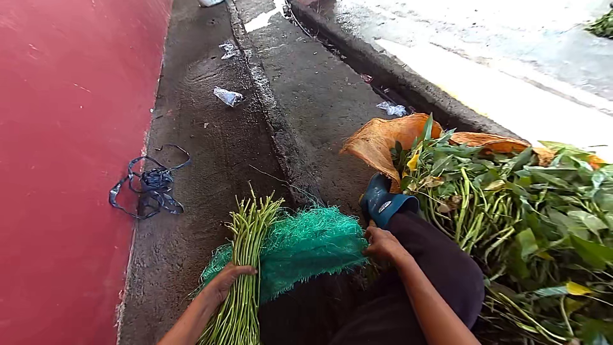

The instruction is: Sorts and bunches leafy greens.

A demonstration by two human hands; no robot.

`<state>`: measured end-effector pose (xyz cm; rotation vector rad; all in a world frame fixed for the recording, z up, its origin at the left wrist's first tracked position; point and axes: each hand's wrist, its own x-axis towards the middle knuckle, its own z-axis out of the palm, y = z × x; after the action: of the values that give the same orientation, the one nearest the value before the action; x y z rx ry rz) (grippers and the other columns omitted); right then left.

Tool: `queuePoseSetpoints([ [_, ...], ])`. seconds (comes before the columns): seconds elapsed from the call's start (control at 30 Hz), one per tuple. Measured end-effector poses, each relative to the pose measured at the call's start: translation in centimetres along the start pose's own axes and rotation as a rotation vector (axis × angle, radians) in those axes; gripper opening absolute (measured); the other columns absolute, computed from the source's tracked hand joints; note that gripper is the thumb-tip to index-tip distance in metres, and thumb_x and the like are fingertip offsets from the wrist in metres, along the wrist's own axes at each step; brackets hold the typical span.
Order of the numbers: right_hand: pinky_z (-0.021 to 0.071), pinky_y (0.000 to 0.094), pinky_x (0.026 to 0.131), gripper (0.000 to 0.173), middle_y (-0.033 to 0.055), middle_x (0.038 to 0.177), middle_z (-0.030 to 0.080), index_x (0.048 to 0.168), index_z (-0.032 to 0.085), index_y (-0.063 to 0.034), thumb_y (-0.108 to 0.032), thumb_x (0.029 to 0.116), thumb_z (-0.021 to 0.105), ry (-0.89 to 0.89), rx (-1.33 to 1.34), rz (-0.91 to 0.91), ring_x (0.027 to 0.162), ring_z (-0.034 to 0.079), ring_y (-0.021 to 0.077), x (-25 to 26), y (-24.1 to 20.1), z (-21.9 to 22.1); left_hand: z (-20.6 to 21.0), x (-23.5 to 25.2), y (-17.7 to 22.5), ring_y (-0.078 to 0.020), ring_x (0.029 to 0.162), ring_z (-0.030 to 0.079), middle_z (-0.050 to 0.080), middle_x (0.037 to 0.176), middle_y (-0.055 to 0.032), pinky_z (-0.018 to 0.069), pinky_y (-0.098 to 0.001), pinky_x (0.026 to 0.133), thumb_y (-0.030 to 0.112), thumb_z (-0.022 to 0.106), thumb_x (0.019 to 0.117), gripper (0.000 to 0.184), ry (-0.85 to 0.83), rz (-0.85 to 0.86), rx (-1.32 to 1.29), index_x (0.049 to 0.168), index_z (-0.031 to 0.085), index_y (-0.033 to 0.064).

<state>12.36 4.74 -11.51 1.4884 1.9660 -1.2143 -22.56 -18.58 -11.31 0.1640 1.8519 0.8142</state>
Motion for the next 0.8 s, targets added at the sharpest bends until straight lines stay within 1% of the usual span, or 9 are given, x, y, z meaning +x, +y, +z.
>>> queuePoseSetpoints([
  [0.07,0.0463,0.0605,0.102,0.060,0.0256,0.134,0.060,0.143,0.052,-0.0052,-0.034,0.0948,0.073,0.125,-0.009,0.037,0.124,0.059,0.0432,-1.3,-0.7,-0.4,0.0,0.0,0.1,-0.0151,0.069,0.070,0.069,0.081,-0.0076,0.0595,-0.0310,0.063,-0.006,0.071,0.0795,0.041,0.001,0.000,0.015,0.116,0.053,0.0034],
  [0.1,0.0474,0.0612,0.100,0.058,0.0265,0.135,0.058,0.140,0.053,-0.0035,-0.035,0.0952,0.073,0.249,0.030,0.014,0.123,0.059,0.0446,-2.1,-1.0,-0.5,0.0,-0.1,0.2,-0.0149,0.069,0.070,0.069,0.081,-0.0074,0.0595,-0.0308,0.063,-0.006,0.070,0.0797,0.041,0.000,0.000,0.024,0.116,0.054,0.0034],
  [0.13,0.0489,0.0619,0.097,0.053,0.0269,0.132,0.058,0.135,0.057,-0.0016,-0.030,0.0942,0.074,0.424,0.074,-0.049,0.119,0.060,0.0454,-2.7,-1.1,-0.4,0.0,-0.2,0.3,-0.0147,0.069,0.070,0.069,0.082,-0.0073,0.0596,-0.0305,0.064,-0.006,0.070,0.0802,0.040,-0.003,-0.001,0.026,0.116,0.053,0.0033],
  [0.2,0.0514,0.0616,0.089,0.033,0.0261,0.113,0.065,0.117,0.067,0.0022,-0.015,0.0909,0.076,0.810,0.140,-0.312,0.107,0.063,0.0454,-2.9,-1.1,0.5,0.1,-0.2,0.2,-0.0141,0.069,0.070,0.069,0.082,-0.0070,0.0598,-0.0300,0.064,-0.006,0.070,0.0803,0.040,-0.002,-0.002,0.025,0.115,0.054,0.0034],
  [0.27,0.0534,0.0573,0.083,0.014,0.0177,0.100,0.069,0.100,0.074,-0.0037,-0.006,0.0864,0.076,0.953,0.110,-0.589,0.098,0.065,0.0396,-2.1,-1.5,1.1,0.0,-0.1,0.2,-0.0143,0.069,0.070,0.069,0.083,-0.0071,0.0597,-0.0301,0.064,-0.006,0.070,0.0800,0.041,-0.004,-0.003,0.023,0.116,0.053,0.0036],
  [0.33,0.0499,0.0560,0.085,0.010,0.0145,0.100,0.069,0.093,0.079,-0.0107,-0.007,0.0843,0.078,0.845,0.025,-0.662,0.100,0.063,0.0376,-1.3,-2.0,1.7,0.0,-0.1,0.2,-0.0149,0.070,0.070,0.069,0.084,-0.0079,0.0598,-0.0308,0.065,-0.006,0.071,0.0801,0.043,-0.001,-0.009,0.026,0.118,0.053,0.0031],
  [0.47,0.0466,0.0555,0.089,0.010,0.0172,0.104,0.067,0.096,0.081,-0.0131,-0.009,0.0876,0.077,0.728,-0.115,-0.595,0.102,0.061,0.0387,0.6,-3.0,1.8,0.1,-0.2,0.2,-0.0156,0.071,0.070,0.069,0.085,-0.0084,0.0598,-0.0316,0.066,-0.005,0.071,0.0801,0.043,0.001,-0.016,0.031,0.118,0.052,0.0027],
  [0.63,0.0412,0.0545,0.098,0.018,0.0156,0.120,0.064,0.109,0.080,-0.0192,-0.016,0.0930,0.072,0.533,-0.206,-0.495,0.116,0.055,0.0362,2.3,-3.7,1.5,0.0,0.0,0.2,-0.0158,0.071,0.070,0.069,0.083,-0.0084,0.0603,-0.0318,0.065,-0.006,0.070,0.0808,0.041,-0.004,-0.015,0.018,0.117,0.053,0.0027],
  [0.8,0.0375,0.0558,0.104,0.017,0.0155,0.125,0.062,0.108,0.079,-0.0159,-0.016,0.0922,0.073,0.463,-0.242,-0.472,0.123,0.052,0.0362,2.6,-4.0,1.5,0.0,0.1,0.2,-0.0165,0.070,0.070,0.069,0.083,-0.0088,0.0601,-0.0324,0.065,-0.006,0.070,0.0812,0.039,0.009,-0.021,0.024,0.116,0.053,0.0023],
])
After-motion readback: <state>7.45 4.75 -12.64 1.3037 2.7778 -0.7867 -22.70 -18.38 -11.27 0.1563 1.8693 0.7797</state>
